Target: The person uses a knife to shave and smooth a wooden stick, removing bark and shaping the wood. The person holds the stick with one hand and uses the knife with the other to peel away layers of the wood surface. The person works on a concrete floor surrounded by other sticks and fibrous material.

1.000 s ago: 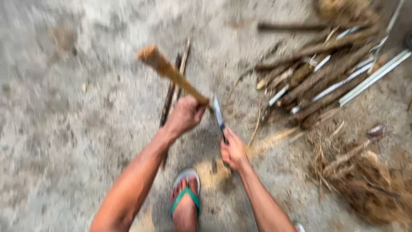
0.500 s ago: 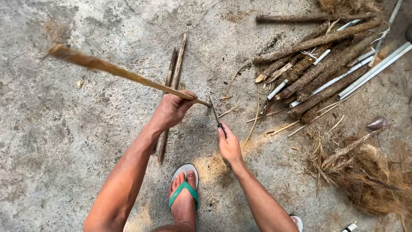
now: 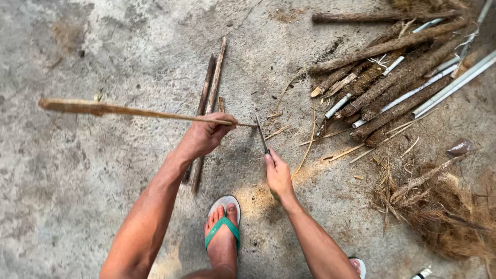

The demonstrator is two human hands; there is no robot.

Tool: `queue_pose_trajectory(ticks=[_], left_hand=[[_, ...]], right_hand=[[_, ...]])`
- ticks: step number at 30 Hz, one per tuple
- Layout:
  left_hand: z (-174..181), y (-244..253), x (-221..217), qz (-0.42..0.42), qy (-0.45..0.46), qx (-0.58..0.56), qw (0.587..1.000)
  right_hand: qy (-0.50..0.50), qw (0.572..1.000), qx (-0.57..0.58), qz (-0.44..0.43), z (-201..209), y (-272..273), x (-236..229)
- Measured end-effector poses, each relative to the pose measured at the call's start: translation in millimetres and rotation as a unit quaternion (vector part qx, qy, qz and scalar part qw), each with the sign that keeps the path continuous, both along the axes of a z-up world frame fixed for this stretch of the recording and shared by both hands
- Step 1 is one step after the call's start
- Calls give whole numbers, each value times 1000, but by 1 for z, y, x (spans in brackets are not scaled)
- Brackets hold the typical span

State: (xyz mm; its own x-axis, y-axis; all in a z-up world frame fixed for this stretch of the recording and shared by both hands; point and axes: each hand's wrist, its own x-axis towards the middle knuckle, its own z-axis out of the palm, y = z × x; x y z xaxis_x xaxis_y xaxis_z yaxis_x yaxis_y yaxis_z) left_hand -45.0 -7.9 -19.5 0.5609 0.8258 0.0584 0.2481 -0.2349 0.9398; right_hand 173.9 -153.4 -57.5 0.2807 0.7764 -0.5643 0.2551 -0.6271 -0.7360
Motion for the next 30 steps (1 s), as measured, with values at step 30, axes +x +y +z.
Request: queue_pose_trajectory(ticks=[30], left_hand=[[16, -29, 60, 253, 45, 109, 960]], right_hand=[[-3, 951, 304, -56, -1, -41, -20]])
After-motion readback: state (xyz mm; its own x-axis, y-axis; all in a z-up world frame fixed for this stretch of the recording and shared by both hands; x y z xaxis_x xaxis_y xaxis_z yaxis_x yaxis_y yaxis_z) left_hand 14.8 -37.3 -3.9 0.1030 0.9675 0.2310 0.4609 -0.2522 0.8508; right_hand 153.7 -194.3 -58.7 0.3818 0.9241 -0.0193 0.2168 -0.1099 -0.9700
